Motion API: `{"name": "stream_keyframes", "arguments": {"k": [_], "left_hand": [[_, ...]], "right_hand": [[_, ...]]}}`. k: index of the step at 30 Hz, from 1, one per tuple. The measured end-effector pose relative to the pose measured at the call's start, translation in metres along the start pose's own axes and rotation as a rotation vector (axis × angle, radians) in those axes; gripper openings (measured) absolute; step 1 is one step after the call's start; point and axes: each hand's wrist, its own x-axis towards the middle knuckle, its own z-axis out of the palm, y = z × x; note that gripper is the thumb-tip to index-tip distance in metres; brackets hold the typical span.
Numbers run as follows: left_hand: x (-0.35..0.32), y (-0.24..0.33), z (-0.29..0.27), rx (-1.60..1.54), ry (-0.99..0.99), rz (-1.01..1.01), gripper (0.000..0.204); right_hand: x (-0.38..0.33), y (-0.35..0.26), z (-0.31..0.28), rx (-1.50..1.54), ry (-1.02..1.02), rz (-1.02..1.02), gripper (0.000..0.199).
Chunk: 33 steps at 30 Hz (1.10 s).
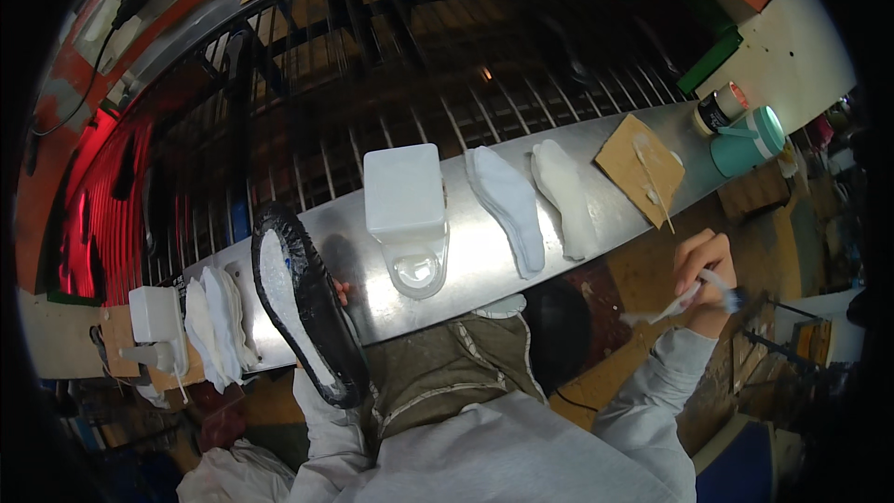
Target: The person applies white glue to the sole of a black shoe using a small brush. They repeatedly dip the brush into a container and spread the glue along the sole's edge and surface, rotating the shoe to access different areas.
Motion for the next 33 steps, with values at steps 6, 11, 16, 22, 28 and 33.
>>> {"name": "stream_keyframes", "arguments": {"k": [6,11,16,22,28,33], "left_hand": [[0.001,-0.003,0.010,-0.007,0.011,0.036,0.075],[-0.001,-0.002,0.019,-0.025,0.029,0.081,0.079],[-0.010,-0.004,0.028,-0.078,0.091,0.131,0.083],[-0.016,-0.003,0.054,-0.168,0.239,0.188,0.088],[-0.013,-0.004,0.054,-0.319,0.188,0.274,0.097],[-0.010,0.000,0.065,-0.405,0.176,0.303,0.095]], "right_hand": [[0.035,-0.012,0.042,-0.087,0.657,0.028,0.029],[0.086,-0.030,0.063,-0.058,0.658,-0.008,0.023],[0.118,-0.028,0.086,-0.147,0.476,-0.212,0.023],[0.113,0.005,0.124,-0.046,0.082,-0.141,0.037],[0.123,-0.012,0.184,-0.181,-0.347,0.189,0.026],[0.116,-0.004,0.178,-0.220,-0.220,0.075,0.026]]}}
